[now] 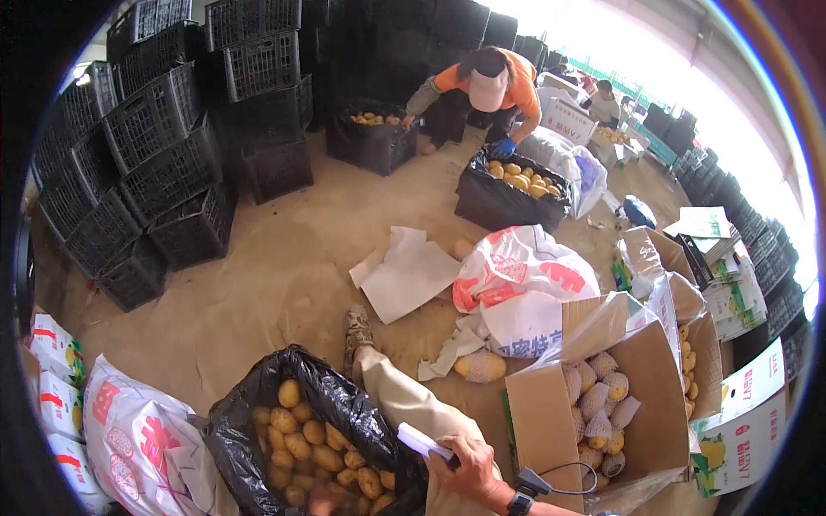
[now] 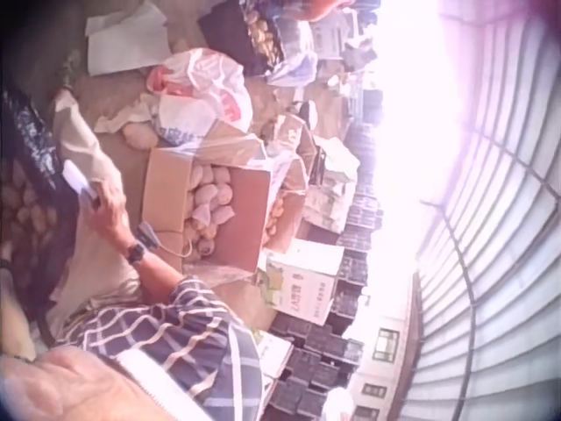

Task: Sorting potatoes from a bag and wrapping them individually in paper before placing them in boxes.

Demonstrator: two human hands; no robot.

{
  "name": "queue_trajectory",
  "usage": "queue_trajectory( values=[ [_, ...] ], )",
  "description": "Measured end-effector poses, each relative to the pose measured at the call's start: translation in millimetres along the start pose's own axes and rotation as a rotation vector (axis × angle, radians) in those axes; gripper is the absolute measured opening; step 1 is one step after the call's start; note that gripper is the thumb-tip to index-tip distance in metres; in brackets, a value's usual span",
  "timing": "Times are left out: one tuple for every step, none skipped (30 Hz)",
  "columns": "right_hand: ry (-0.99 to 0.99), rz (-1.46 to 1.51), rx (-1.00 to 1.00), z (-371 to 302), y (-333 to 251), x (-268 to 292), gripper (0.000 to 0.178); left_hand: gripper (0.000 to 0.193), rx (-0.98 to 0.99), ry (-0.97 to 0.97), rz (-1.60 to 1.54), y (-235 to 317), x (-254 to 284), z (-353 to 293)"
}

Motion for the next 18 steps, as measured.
queue_trajectory(
  values=[
    [0.000, 0.009, -0.005, 0.8, 1.1, -0.2, 0.026, 0.109, -0.024, 0.027, -0.068, 5.2, 5.7, -3.6],
    [-0.002, 0.023, -0.003, 0.6, 1.3, 0.0, 0.026, 0.111, -0.049, 0.053, -0.134, 10.5, 11.6, -6.5],
    [-0.005, 0.024, -0.003, -0.1, 1.9, -0.3, 0.026, 0.110, -0.058, 0.066, -0.158, 14.1, 14.6, -11.2],
    [0.002, 0.035, -0.010, -1.0, 3.4, 0.6, 0.026, 0.110, -0.054, 0.066, -0.159, 17.2, 16.7, -11.8],
    [0.002, 0.028, -0.018, -2.3, 4.5, 0.6, 0.026, 0.110, -0.048, 0.071, -0.158, 19.3, 18.2, -13.9],
    [0.005, 0.009, -0.020, -3.0, 4.8, 1.0, 0.026, 0.110, -0.042, 0.072, -0.157, 21.9, 19.7, -12.5],
    [0.013, 0.020, -0.022, -3.7, 4.8, 1.7, 0.026, 0.110, -0.040, 0.073, -0.159, 24.8, 21.0, -11.0],
    [0.016, 0.037, -0.017, -4.2, 3.7, 2.0, 0.026, 0.109, -0.038, 0.074, -0.158, 28.1, 22.6, -7.5],
    [0.015, 0.039, -0.010, -3.9, 2.2, 1.6, 0.025, 0.109, -0.039, 0.075, -0.155, 31.7, 24.3, -3.9],
    [0.004, 0.050, -0.025, -4.4, 2.2, 1.2, 0.027, 0.109, -0.040, 0.079, -0.154, 35.3, 26.6, 0.3],
    [0.013, 0.055, -0.022, -4.0, 0.9, 2.5, 0.027, 0.109, -0.044, 0.080, -0.155, 39.1, 28.5, 3.7],
    [0.008, 0.046, -0.027, -3.9, 0.1, 2.4, 0.027, 0.109, -0.038, 0.078, -0.153, 41.7, 29.7, 6.2],
    [-0.002, 0.037, -0.036, -3.8, 0.2, 1.7, 0.027, 0.109, -0.043, 0.086, -0.151, 44.6, 32.0, 7.9],
    [-0.014, 0.016, -0.051, -4.1, 1.3, 1.0, 0.027, 0.108, -0.041, 0.084, -0.152, 46.4, 32.3, 9.0],
    [-0.017, 0.017, -0.058, -4.5, 2.0, 0.7, 0.027, 0.108, -0.042, 0.090, -0.155, 47.8, 33.3, 10.1],
    [-0.008, 0.028, -0.045, -4.8, 1.5, 1.5, 0.027, 0.108, -0.044, 0.089, -0.155, 49.0, 32.9, 10.6],
    [0.004, 0.037, -0.030, -5.0, 1.1, 2.3, 0.027, 0.108, -0.045, 0.092, -0.157, 49.3, 32.9, 11.2],
    [0.004, 0.032, -0.035, -5.8, 2.8, 2.0, 0.027, 0.108, -0.045, 0.092, -0.159, 49.4, 31.9, 11.8]
  ],
)
Point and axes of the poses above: each hand's wrist, its own z-axis towards the middle knuckle, its own x-axis out of the back of the hand, y = z × x, the point moved 10 cm from there along z, towards the middle knuckle, and after that the axes turned 12 degrees about z, right-handed, at the moved point
